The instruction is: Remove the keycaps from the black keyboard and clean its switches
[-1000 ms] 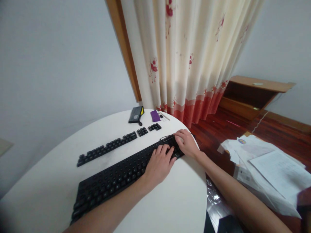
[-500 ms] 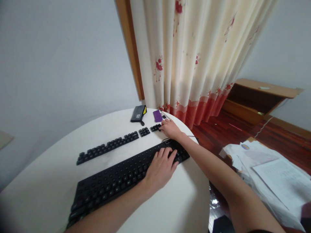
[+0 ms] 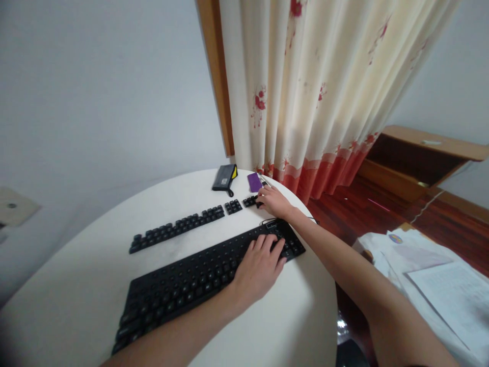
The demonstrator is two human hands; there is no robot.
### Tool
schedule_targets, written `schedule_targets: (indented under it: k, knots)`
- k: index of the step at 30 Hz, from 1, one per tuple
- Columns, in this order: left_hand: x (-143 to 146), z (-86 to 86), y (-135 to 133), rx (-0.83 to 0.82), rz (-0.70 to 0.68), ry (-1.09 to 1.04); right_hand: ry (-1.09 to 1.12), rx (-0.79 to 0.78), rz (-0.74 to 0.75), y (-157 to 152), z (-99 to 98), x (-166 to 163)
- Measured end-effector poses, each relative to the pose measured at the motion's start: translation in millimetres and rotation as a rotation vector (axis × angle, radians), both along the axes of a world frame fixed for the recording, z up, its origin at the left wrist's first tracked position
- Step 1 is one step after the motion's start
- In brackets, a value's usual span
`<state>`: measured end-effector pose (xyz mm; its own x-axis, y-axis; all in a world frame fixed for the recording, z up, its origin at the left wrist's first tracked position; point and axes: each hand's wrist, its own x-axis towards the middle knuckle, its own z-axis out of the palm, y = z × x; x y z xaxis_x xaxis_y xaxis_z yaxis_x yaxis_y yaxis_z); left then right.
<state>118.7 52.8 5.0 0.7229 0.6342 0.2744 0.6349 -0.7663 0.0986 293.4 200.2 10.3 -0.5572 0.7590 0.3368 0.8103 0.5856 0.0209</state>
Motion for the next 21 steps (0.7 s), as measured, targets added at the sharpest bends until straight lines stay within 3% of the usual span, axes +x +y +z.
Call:
schedule_targets:
  k: [7,11,15,21]
  knots:
    - [-0.2,0.2,-0.1,-0.006,0.000,-0.007,-0.100,0.005,0.033,3.3,4.8,-8.2]
    - [-1.0,-0.8,0.1,0.003,-0.001,-0.005,0.071,-0.014,0.046,-8.6,13.4,-3.9]
    - [-1.4,-0.9,0.0,0.015,-0.005,-0.005,0.303,-0.112,0.078,-46.1,19.6,16.3]
    - [-1.0,0.7,-0.3,0.024,-0.011,-0.019,0.318,-0.344,-0.022,-111.0,17.5,44.7]
